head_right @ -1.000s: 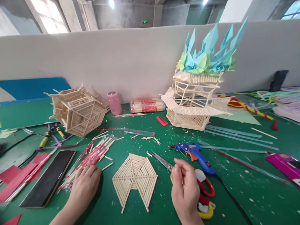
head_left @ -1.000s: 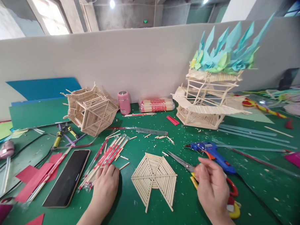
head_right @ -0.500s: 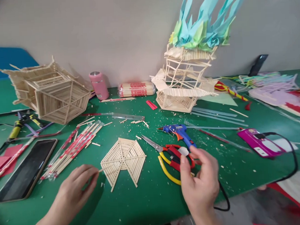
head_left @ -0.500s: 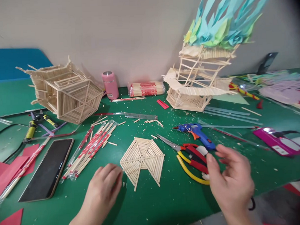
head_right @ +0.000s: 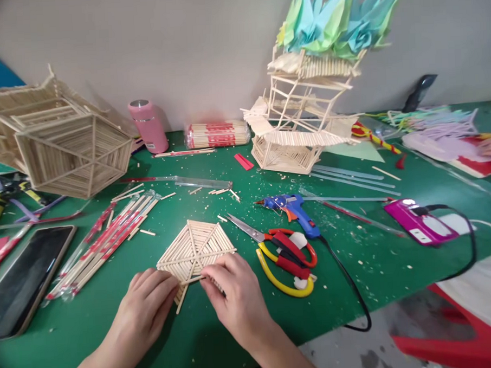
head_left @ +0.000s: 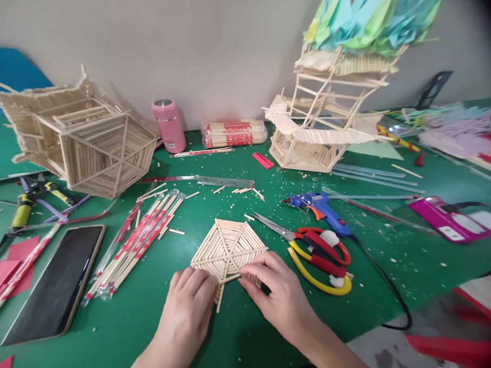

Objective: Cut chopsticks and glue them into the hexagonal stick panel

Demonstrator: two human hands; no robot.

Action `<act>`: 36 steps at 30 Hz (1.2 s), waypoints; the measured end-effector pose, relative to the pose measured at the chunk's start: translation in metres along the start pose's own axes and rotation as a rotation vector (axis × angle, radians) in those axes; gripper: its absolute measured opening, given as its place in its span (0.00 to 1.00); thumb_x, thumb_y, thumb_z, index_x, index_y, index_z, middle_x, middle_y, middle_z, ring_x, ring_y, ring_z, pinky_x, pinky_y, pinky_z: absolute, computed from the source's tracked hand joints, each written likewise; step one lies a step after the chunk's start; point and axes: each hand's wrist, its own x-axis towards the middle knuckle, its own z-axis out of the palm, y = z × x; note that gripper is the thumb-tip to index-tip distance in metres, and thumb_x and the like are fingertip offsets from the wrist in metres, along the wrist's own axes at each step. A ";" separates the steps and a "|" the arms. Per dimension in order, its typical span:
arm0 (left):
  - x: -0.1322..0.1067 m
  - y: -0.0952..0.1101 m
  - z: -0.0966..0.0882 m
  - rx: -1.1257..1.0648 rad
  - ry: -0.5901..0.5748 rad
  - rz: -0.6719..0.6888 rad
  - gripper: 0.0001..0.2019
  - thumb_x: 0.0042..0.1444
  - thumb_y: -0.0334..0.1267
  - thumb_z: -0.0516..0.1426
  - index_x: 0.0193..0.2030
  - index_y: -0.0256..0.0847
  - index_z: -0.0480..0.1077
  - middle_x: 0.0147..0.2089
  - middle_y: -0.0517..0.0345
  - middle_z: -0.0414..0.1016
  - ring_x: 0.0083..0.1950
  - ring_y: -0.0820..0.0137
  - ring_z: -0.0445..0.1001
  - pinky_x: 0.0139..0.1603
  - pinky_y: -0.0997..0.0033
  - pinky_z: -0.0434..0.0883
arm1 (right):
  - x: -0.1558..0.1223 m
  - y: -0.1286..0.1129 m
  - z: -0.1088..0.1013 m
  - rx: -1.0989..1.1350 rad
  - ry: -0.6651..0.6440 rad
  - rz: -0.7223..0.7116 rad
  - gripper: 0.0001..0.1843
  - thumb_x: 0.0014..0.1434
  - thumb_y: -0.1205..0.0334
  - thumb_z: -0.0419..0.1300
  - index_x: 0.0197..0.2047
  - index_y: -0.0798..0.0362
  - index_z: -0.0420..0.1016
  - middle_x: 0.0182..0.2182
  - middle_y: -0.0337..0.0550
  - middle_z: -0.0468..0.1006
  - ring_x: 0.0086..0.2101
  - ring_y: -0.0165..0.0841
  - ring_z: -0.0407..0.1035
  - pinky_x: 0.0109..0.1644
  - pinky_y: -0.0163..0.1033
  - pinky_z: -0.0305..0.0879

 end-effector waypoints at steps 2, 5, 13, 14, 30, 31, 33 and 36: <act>0.001 -0.001 0.001 -0.004 -0.002 -0.005 0.11 0.60 0.28 0.45 0.37 0.40 0.67 0.33 0.54 0.70 0.33 0.67 0.64 0.33 0.65 0.60 | 0.000 0.001 0.002 -0.002 -0.027 0.018 0.08 0.55 0.71 0.57 0.38 0.51 0.71 0.31 0.42 0.70 0.34 0.35 0.66 0.35 0.40 0.66; 0.003 -0.002 0.002 -0.014 -0.007 0.001 0.11 0.60 0.29 0.45 0.37 0.40 0.67 0.32 0.54 0.70 0.33 0.67 0.64 0.34 0.65 0.60 | 0.000 0.001 0.003 -0.005 -0.056 0.044 0.09 0.54 0.71 0.58 0.39 0.52 0.71 0.32 0.43 0.70 0.35 0.36 0.66 0.36 0.41 0.66; 0.005 -0.005 -0.002 -0.039 -0.035 0.018 0.10 0.60 0.29 0.46 0.36 0.39 0.67 0.33 0.54 0.70 0.33 0.66 0.65 0.34 0.65 0.60 | 0.000 0.001 0.004 -0.006 -0.077 0.064 0.09 0.55 0.70 0.56 0.39 0.51 0.70 0.32 0.43 0.70 0.35 0.36 0.66 0.36 0.42 0.66; 0.005 -0.005 -0.003 -0.038 -0.040 0.017 0.09 0.61 0.29 0.46 0.36 0.39 0.67 0.33 0.54 0.70 0.33 0.66 0.65 0.34 0.65 0.60 | 0.000 0.000 0.004 -0.008 -0.076 0.065 0.09 0.55 0.70 0.56 0.39 0.51 0.70 0.32 0.43 0.70 0.35 0.36 0.66 0.36 0.42 0.66; 0.010 -0.007 -0.002 -0.020 -0.059 0.004 0.12 0.61 0.30 0.45 0.37 0.40 0.70 0.34 0.53 0.70 0.34 0.67 0.64 0.36 0.63 0.62 | -0.001 0.002 0.005 -0.022 -0.081 0.058 0.07 0.57 0.69 0.54 0.39 0.51 0.69 0.32 0.43 0.69 0.34 0.36 0.65 0.34 0.42 0.65; 0.010 -0.007 -0.002 -0.025 -0.059 0.004 0.12 0.60 0.30 0.45 0.37 0.40 0.70 0.34 0.53 0.71 0.34 0.67 0.64 0.36 0.63 0.62 | -0.001 0.002 0.005 -0.023 -0.082 0.058 0.07 0.57 0.69 0.54 0.39 0.51 0.69 0.32 0.43 0.69 0.34 0.36 0.65 0.34 0.42 0.65; 0.010 -0.006 -0.002 -0.037 -0.061 0.001 0.12 0.60 0.30 0.46 0.38 0.40 0.70 0.34 0.53 0.71 0.35 0.67 0.64 0.37 0.63 0.62 | -0.001 0.002 0.006 -0.022 -0.086 0.060 0.07 0.57 0.69 0.54 0.39 0.51 0.69 0.32 0.43 0.69 0.34 0.36 0.65 0.34 0.42 0.65; 0.010 -0.002 -0.003 -0.048 -0.057 -0.007 0.10 0.60 0.30 0.48 0.39 0.41 0.69 0.35 0.55 0.70 0.35 0.68 0.65 0.39 0.63 0.62 | -0.002 0.003 0.006 -0.018 -0.090 0.062 0.07 0.57 0.69 0.54 0.39 0.52 0.69 0.32 0.43 0.69 0.34 0.36 0.65 0.35 0.43 0.65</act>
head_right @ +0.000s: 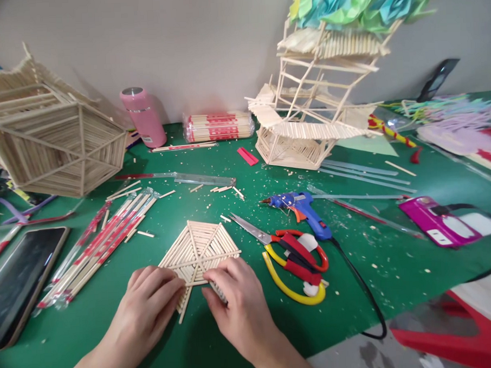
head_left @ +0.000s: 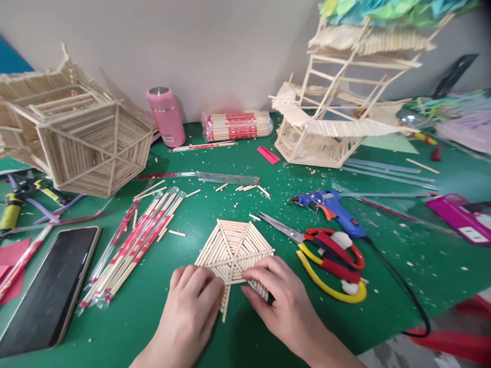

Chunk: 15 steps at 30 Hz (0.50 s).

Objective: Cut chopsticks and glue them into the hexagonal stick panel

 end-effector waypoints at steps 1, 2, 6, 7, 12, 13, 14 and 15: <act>0.000 0.000 -0.001 0.005 0.006 -0.001 0.09 0.60 0.30 0.48 0.40 0.41 0.69 0.35 0.55 0.70 0.36 0.68 0.65 0.39 0.63 0.62 | 0.000 0.000 0.000 0.002 -0.001 0.000 0.07 0.57 0.69 0.54 0.39 0.52 0.69 0.32 0.44 0.69 0.34 0.36 0.65 0.35 0.43 0.65; 0.000 -0.001 -0.003 0.022 0.016 0.002 0.08 0.60 0.31 0.49 0.40 0.41 0.68 0.35 0.55 0.71 0.36 0.68 0.66 0.40 0.64 0.62 | 0.000 0.000 0.000 0.005 -0.002 -0.002 0.07 0.57 0.69 0.55 0.39 0.52 0.69 0.32 0.44 0.69 0.34 0.36 0.65 0.35 0.43 0.65; 0.003 -0.023 -0.020 0.418 0.136 0.007 0.11 0.61 0.35 0.47 0.36 0.41 0.70 0.33 0.55 0.72 0.33 0.67 0.67 0.35 0.66 0.63 | 0.001 -0.001 -0.002 0.034 0.012 -0.011 0.08 0.56 0.69 0.55 0.40 0.52 0.68 0.32 0.44 0.69 0.35 0.36 0.65 0.35 0.43 0.66; 0.005 -0.032 -0.026 0.495 0.165 -0.027 0.11 0.61 0.35 0.48 0.34 0.40 0.70 0.32 0.54 0.72 0.33 0.66 0.67 0.35 0.65 0.62 | 0.001 -0.001 -0.002 0.043 0.019 -0.013 0.08 0.56 0.69 0.55 0.40 0.52 0.68 0.32 0.44 0.69 0.35 0.36 0.65 0.35 0.43 0.66; 0.019 -0.069 -0.045 0.723 0.185 -0.141 0.14 0.59 0.36 0.48 0.26 0.38 0.69 0.27 0.50 0.69 0.32 0.57 0.66 0.30 0.61 0.57 | 0.000 -0.001 -0.002 0.083 0.051 -0.019 0.08 0.57 0.70 0.54 0.40 0.52 0.68 0.32 0.44 0.69 0.35 0.35 0.65 0.36 0.42 0.66; 0.022 -0.071 -0.045 0.745 0.177 -0.148 0.14 0.59 0.37 0.48 0.25 0.39 0.68 0.26 0.50 0.69 0.32 0.56 0.66 0.30 0.61 0.56 | 0.000 -0.001 -0.002 0.092 0.057 -0.017 0.07 0.57 0.70 0.54 0.40 0.52 0.68 0.32 0.44 0.69 0.35 0.35 0.65 0.36 0.42 0.66; 0.024 -0.072 -0.043 0.761 0.165 -0.150 0.14 0.59 0.37 0.48 0.24 0.39 0.67 0.25 0.50 0.68 0.32 0.55 0.66 0.29 0.61 0.56 | 0.000 -0.001 -0.002 0.102 0.063 -0.014 0.07 0.57 0.70 0.54 0.40 0.53 0.68 0.32 0.43 0.69 0.35 0.35 0.65 0.36 0.42 0.66; 0.026 -0.073 -0.041 0.769 0.149 -0.147 0.15 0.59 0.37 0.48 0.23 0.39 0.67 0.24 0.50 0.67 0.32 0.55 0.66 0.29 0.61 0.55 | 0.000 -0.001 -0.001 0.112 0.069 -0.011 0.07 0.57 0.71 0.54 0.39 0.53 0.68 0.32 0.43 0.69 0.35 0.34 0.65 0.37 0.41 0.65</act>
